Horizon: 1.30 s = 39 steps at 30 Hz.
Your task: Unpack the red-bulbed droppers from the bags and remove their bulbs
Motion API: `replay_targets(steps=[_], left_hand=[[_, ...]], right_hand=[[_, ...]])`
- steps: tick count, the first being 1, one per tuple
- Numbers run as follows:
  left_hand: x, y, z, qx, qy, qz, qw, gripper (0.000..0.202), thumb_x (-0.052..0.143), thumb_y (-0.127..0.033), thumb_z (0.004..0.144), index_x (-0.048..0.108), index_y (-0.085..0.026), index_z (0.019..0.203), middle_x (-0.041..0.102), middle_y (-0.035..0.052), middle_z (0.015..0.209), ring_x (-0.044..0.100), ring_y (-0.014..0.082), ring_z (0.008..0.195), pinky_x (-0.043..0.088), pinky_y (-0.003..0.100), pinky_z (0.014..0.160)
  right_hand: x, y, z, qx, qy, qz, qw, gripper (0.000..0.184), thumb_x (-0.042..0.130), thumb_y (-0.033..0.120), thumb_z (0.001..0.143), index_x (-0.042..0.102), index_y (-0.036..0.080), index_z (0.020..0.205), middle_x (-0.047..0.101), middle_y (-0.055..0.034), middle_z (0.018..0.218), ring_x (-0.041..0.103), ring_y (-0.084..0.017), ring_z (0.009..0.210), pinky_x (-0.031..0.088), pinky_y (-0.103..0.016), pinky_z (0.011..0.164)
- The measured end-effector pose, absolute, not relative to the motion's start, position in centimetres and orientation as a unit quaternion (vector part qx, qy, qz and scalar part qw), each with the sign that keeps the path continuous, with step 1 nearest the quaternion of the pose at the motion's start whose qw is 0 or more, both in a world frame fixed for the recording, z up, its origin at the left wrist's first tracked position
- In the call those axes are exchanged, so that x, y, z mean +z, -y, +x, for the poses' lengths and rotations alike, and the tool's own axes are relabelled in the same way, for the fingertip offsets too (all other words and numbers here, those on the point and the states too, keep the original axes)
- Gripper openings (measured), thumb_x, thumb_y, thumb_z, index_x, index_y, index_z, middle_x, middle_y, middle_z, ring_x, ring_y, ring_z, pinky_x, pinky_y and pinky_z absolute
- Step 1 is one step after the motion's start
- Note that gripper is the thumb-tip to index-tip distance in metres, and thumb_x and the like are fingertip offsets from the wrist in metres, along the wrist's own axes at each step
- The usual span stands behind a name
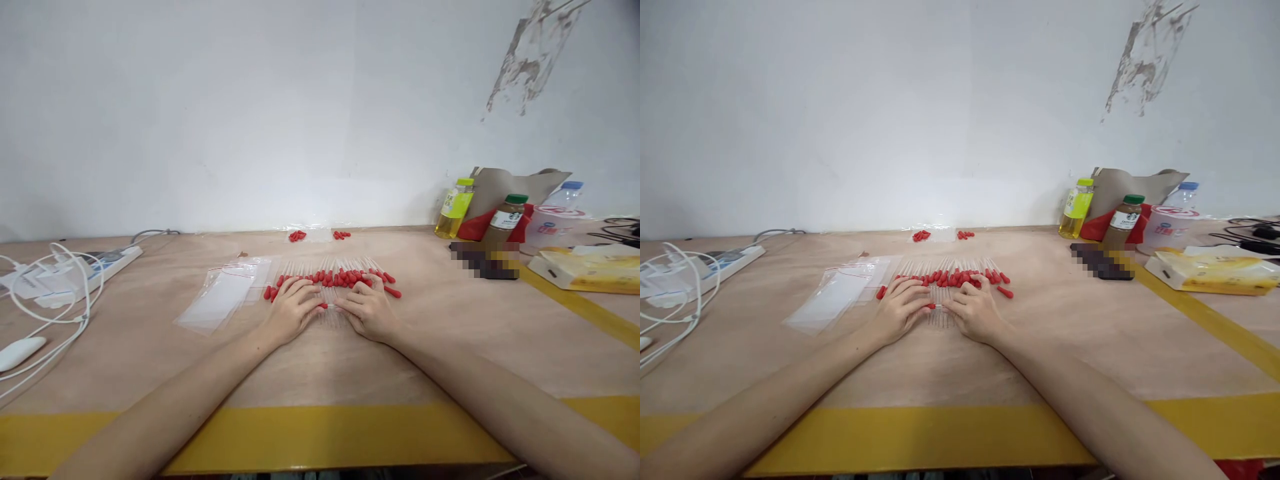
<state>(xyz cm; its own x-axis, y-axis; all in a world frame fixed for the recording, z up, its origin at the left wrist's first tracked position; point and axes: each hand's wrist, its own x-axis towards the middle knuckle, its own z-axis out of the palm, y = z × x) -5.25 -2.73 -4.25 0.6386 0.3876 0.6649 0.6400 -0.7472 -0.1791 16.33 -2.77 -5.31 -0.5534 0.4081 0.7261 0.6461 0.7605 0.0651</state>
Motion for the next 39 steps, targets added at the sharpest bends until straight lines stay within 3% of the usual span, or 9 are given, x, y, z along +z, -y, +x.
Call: replay_targets(steps=[5,11,30,36,39], left_hand=[[-4.0,2.7,-5.4,-0.298,0.305,-0.883,0.198,0.014,0.051,-0.027,0.084,0.063,-0.02,0.08,0.059,0.0042,0.106,0.045,0.0218,0.109,0.031,0.043,0.096],[-4.0,3.0,-5.6,-0.313,0.298,-0.874,0.222,0.014,0.053,-0.026,0.081,0.065,-0.023,0.076,0.057,0.005,0.092,0.045,0.0223,0.097,0.034,0.044,0.089],[-4.1,3.7,-6.3,-0.329,0.302,-0.864,0.234,0.023,0.045,-0.006,0.075,0.062,-0.02,0.075,0.056,0.0066,0.1,0.04,0.0253,0.101,0.035,0.045,0.087],[-2.8,2.8,-8.7,-0.424,0.445,-0.783,0.09,0.022,0.042,-0.022,0.085,0.062,-0.017,0.089,0.055,0.0061,0.084,0.052,0.0163,0.079,0.044,0.03,0.073],[-1.9,1.6,-10.6,-0.453,0.557,-0.696,0.025,0.027,0.042,-0.028,0.083,0.062,-0.016,0.096,0.056,0.0058,0.086,0.055,0.0156,0.074,0.045,0.028,0.069]], right_hand=[[-5.1,2.9,16.3,-0.165,0.873,-0.3,0.346,0.021,0.045,0.025,0.085,0.066,0.027,0.086,0.063,0.0016,0.066,0.045,-0.013,0.072,0.021,-0.039,0.088],[-5.2,3.0,16.4,-0.181,0.875,-0.284,0.347,0.021,0.045,0.026,0.085,0.066,0.025,0.084,0.061,0.0012,0.061,0.043,-0.013,0.069,0.021,-0.038,0.085],[-5.1,3.1,17.1,-0.096,0.872,-0.302,0.372,0.023,0.045,0.028,0.085,0.067,0.023,0.078,0.06,0.0013,0.058,0.044,-0.013,0.067,0.023,-0.037,0.085],[-5.5,2.5,17.9,-0.072,0.819,-0.416,0.389,0.023,0.042,0.022,0.086,0.063,0.02,0.095,0.066,-0.0026,0.075,0.049,-0.014,0.071,0.026,-0.032,0.076],[-5.5,2.4,17.4,-0.076,0.811,-0.447,0.368,0.02,0.042,0.02,0.084,0.06,0.019,0.092,0.066,-0.0026,0.079,0.052,-0.015,0.073,0.025,-0.031,0.075]])
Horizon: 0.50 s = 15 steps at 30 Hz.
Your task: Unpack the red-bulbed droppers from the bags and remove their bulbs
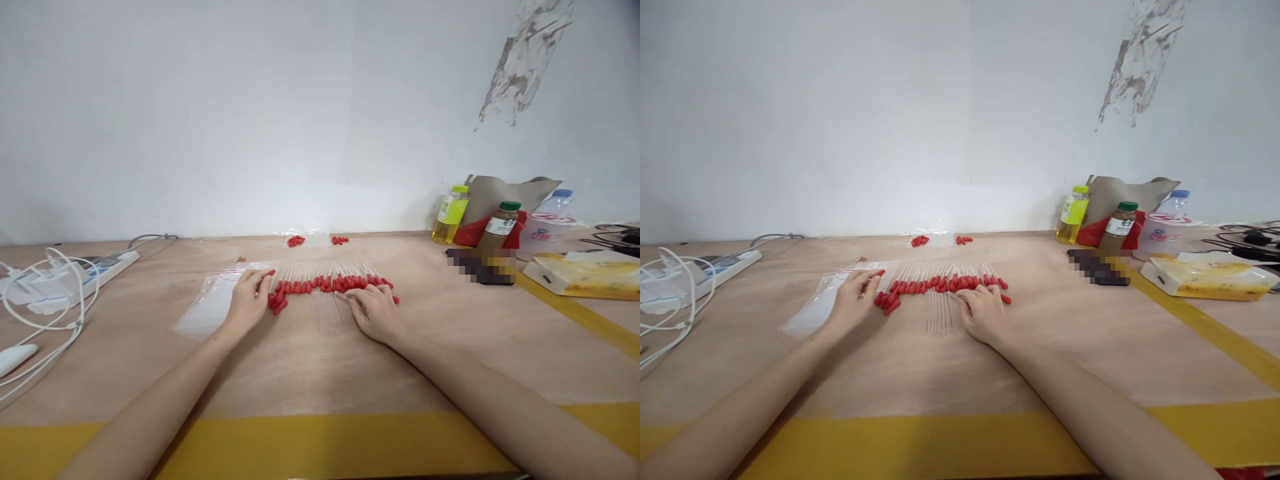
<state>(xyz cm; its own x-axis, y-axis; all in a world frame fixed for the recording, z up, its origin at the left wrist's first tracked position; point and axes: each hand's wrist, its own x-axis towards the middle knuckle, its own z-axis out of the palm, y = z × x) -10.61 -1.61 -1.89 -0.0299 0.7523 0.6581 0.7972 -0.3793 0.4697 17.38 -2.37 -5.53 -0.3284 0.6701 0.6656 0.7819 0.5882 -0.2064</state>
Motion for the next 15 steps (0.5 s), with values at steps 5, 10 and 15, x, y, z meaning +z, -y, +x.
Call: replay_targets(steps=[5,10,15], left_hand=[[-2.2,-0.5,-13.8,-0.421,0.66,-0.615,-0.095,0.034,0.048,-0.033,0.074,0.06,-0.016,0.101,0.061,0.0039,0.083,0.058,0.0156,0.068,0.045,0.026,0.062],[-3.1,-1.1,-13.7,-0.406,0.651,-0.633,-0.103,0.039,0.054,-0.044,0.069,0.058,-0.017,0.096,0.06,0.0007,0.071,0.056,0.0145,0.063,0.043,0.024,0.058],[-3.2,-1.0,-12.7,-0.364,0.637,-0.67,-0.113,0.041,0.057,-0.05,0.066,0.06,-0.017,0.089,0.061,0.002,0.072,0.055,0.0141,0.061,0.042,0.025,0.058]], right_hand=[[-5.5,2.5,16.7,-0.098,0.805,-0.491,0.319,0.01,0.043,0.019,0.08,0.052,0.017,0.078,0.063,-0.001,0.068,0.053,-0.015,0.069,0.024,-0.031,0.075],[-5.2,3.0,15.8,-0.071,0.803,-0.518,0.287,0.014,0.037,0.017,0.082,0.051,0.019,0.084,0.064,-0.0017,0.08,0.055,-0.017,0.076,0.023,-0.031,0.072],[-4.7,3.5,15.1,-0.006,0.804,-0.535,0.259,0.021,0.031,0.024,0.087,0.051,0.019,0.094,0.064,-0.0057,0.093,0.055,-0.019,0.082,0.025,-0.034,0.076]])
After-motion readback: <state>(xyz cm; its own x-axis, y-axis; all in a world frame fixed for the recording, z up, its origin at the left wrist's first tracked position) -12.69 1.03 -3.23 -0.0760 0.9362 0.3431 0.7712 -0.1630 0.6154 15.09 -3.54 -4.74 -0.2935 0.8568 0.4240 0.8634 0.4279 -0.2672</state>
